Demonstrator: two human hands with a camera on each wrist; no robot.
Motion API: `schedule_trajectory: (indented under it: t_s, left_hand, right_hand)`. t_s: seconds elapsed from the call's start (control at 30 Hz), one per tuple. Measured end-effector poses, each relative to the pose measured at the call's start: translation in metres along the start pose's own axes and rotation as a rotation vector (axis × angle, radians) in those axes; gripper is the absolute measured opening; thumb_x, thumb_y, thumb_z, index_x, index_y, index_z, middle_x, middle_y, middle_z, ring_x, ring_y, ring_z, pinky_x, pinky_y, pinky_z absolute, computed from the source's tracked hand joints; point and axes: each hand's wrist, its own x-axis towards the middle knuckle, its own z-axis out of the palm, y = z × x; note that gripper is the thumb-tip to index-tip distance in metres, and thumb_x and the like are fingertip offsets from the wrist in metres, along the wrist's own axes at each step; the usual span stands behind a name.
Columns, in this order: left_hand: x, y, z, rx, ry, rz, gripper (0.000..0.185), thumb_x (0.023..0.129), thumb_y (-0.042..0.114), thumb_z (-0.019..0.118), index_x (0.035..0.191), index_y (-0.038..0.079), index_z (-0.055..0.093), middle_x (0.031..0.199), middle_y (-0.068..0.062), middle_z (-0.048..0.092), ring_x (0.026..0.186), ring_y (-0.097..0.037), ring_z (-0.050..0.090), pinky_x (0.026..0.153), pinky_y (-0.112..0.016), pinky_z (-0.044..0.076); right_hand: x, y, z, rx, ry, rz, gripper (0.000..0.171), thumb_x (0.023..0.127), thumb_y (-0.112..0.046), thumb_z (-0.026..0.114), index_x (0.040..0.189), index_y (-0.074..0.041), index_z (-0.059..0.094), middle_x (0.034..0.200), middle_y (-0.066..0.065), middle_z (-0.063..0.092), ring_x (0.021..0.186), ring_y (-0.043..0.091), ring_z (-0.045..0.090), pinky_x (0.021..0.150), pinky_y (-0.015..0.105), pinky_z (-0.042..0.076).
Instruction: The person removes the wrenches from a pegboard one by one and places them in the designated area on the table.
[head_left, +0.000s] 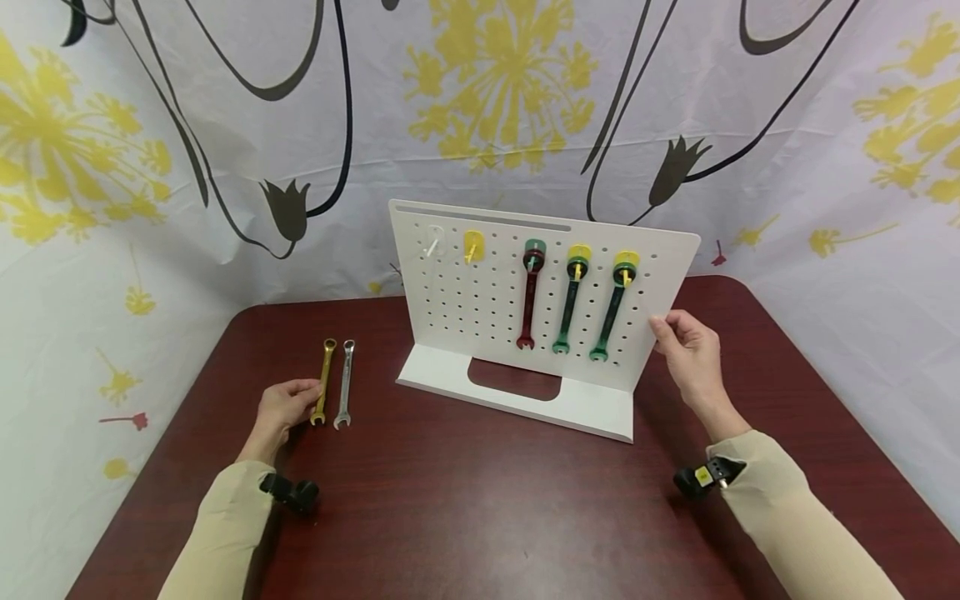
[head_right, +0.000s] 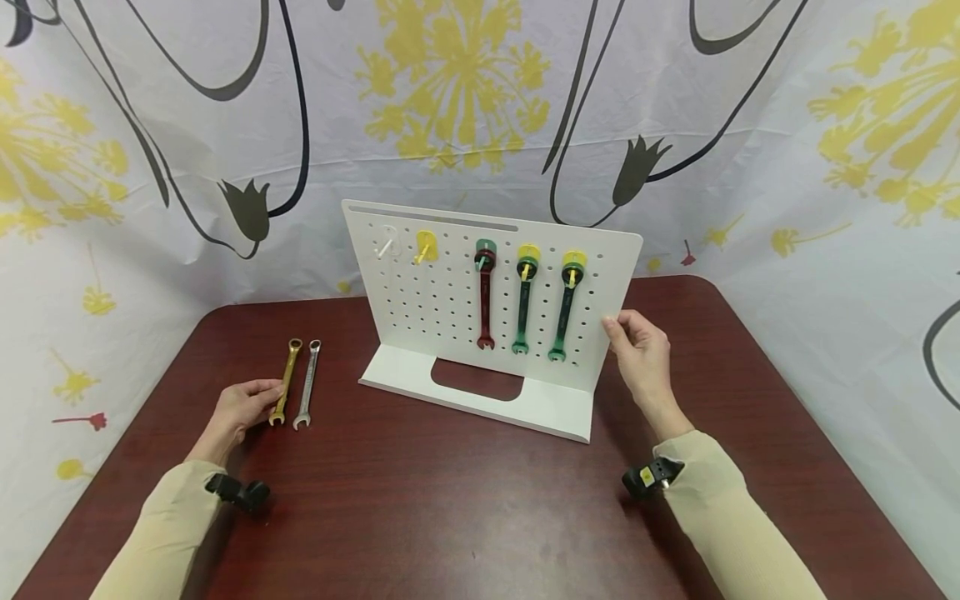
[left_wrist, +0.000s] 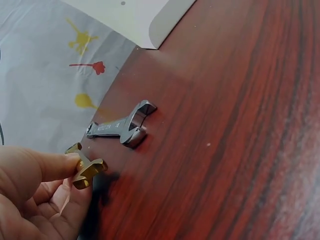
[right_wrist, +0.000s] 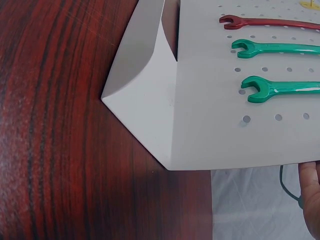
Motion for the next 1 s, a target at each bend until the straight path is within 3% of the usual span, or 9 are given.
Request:
schedule_trajectory:
  t_s: [0.1, 0.27, 0.57, 0.77, 1.0]
  left_hand:
    - [-0.001, -0.001, 0.001, 0.042, 0.018, 0.012, 0.035, 0.095, 0.019, 0.055, 0.12, -0.006, 0.058, 0.082, 0.003, 0.062, 0.064, 0.001, 0.056, 0.057, -0.015, 0.051]
    - [-0.001, 0.0, 0.002, 0.112, 0.045, 0.034, 0.033, 0.094, 0.021, 0.057, 0.115, -0.005, 0.062, 0.088, -0.004, 0.065, 0.063, 0.001, 0.056, 0.055, -0.015, 0.05]
    - [-0.001, 0.003, 0.003, 0.158, 0.063, 0.051, 0.032, 0.092, 0.022, 0.06, 0.111, -0.003, 0.065, 0.1, -0.016, 0.067, 0.065, 0.0, 0.058, 0.058, -0.019, 0.053]
    - [-0.002, 0.005, 0.004, 0.222, 0.097, 0.065, 0.031, 0.091, 0.025, 0.062, 0.108, -0.001, 0.068, 0.093, -0.011, 0.07, 0.062, 0.001, 0.059, 0.054, -0.018, 0.049]
    - [-0.006, 0.008, 0.005, 0.327, 0.142, 0.055, 0.032, 0.088, 0.029, 0.064, 0.104, 0.003, 0.07, 0.083, -0.004, 0.071, 0.063, -0.005, 0.056, 0.055, -0.022, 0.043]
  right_hand:
    - [-0.004, -0.012, 0.001, -0.01, -0.011, -0.006, 0.02, 0.093, -0.004, 0.055, 0.089, 0.016, 0.054, 0.058, -0.007, 0.047, 0.056, 0.004, 0.045, 0.062, 0.008, 0.05]
    - [-0.004, -0.012, 0.001, -0.032, -0.007, 0.002, 0.02, 0.093, -0.005, 0.056, 0.089, 0.015, 0.054, 0.058, -0.002, 0.047, 0.057, 0.005, 0.046, 0.062, 0.008, 0.05]
    - [0.005, 0.013, 0.0, -0.049, 0.019, 0.016, 0.02, 0.092, -0.012, 0.059, 0.088, 0.008, 0.058, 0.06, -0.013, 0.05, 0.057, 0.006, 0.047, 0.061, 0.009, 0.05]
    - [0.005, 0.015, 0.0, -0.057, 0.028, 0.007, 0.019, 0.092, -0.015, 0.059, 0.085, 0.003, 0.059, 0.062, -0.01, 0.052, 0.057, 0.004, 0.046, 0.061, 0.01, 0.05]
    - [0.004, 0.015, 0.0, -0.065, 0.026, 0.015, 0.023, 0.092, -0.016, 0.059, 0.088, 0.007, 0.059, 0.067, -0.007, 0.056, 0.058, 0.003, 0.047, 0.062, 0.011, 0.051]
